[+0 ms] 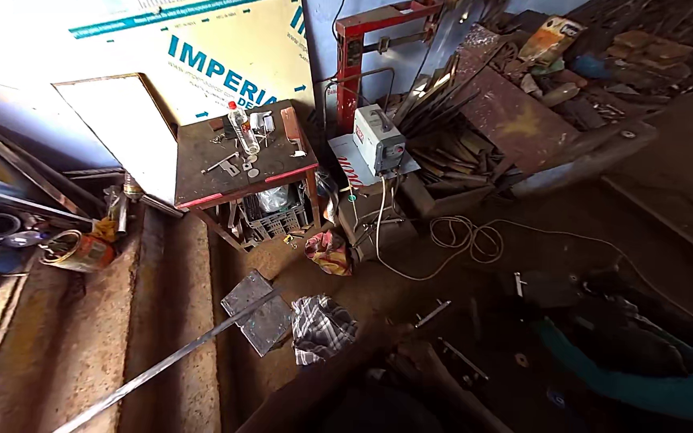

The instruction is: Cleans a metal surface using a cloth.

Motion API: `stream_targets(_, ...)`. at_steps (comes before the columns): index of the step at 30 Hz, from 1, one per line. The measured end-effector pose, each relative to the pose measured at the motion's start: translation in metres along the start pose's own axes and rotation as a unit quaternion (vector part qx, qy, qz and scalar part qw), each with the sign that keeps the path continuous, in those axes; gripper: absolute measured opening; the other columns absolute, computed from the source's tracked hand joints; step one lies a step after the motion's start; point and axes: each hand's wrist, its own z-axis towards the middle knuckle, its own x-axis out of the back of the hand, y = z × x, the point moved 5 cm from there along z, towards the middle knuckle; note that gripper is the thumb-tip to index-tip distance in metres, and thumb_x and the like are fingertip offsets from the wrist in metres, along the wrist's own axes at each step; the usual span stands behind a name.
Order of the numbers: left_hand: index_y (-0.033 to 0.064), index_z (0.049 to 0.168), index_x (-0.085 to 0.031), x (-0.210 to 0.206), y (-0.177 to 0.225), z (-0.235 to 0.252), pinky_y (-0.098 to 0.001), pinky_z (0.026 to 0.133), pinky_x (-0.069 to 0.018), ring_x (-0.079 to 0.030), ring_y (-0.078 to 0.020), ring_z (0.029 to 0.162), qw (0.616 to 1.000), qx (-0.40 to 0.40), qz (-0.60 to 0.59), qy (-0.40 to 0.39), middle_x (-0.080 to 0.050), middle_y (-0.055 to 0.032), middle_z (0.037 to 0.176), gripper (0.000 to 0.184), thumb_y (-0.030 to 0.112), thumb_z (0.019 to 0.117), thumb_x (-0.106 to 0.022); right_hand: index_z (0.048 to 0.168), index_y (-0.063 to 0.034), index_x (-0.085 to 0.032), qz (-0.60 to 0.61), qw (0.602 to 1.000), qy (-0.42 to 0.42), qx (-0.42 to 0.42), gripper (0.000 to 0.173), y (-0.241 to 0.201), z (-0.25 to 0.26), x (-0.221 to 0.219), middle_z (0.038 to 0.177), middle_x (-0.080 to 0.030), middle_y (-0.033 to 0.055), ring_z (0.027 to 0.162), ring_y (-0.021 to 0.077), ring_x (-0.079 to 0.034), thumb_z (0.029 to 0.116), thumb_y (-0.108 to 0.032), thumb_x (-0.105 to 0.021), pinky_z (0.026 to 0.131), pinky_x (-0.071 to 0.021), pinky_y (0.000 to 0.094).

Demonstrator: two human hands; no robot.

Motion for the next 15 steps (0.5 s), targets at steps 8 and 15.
stream_targets(8,-0.0009,0.113,-0.070,-0.061,-0.012,0.027,-0.0632,0.092,-0.0524,-0.065,-0.0390,0.116,0.986,0.001,0.156,-0.066,-0.067,-0.0233,0.123,0.049,0.043,0.0920,-0.065,0.063,-0.0020,-0.058,-0.049,0.999,-0.008,-0.015,0.034,0.028,-0.061,-0.019,0.058,-0.060,0.0121,0.055,0.0228,-0.063,0.0919,-0.018,-0.065,0.051,-0.0509,0.0403)
stream_targets(15,0.0025,0.111,-0.071,-0.066,-0.007,0.031,-0.0626,0.091,-0.0531,-0.065,-0.0376,0.116,0.978,0.013,0.191,-0.077,-0.068,-0.0212,0.123,0.045,0.042,0.0897,-0.067,0.072,0.0007,-0.066,-0.067,0.996,-0.028,-0.049,0.025,0.031,-0.069,-0.022,0.067,-0.066,0.0160,0.066,0.0300,-0.069,0.0931,-0.014,-0.064,0.061,-0.0564,0.0476)
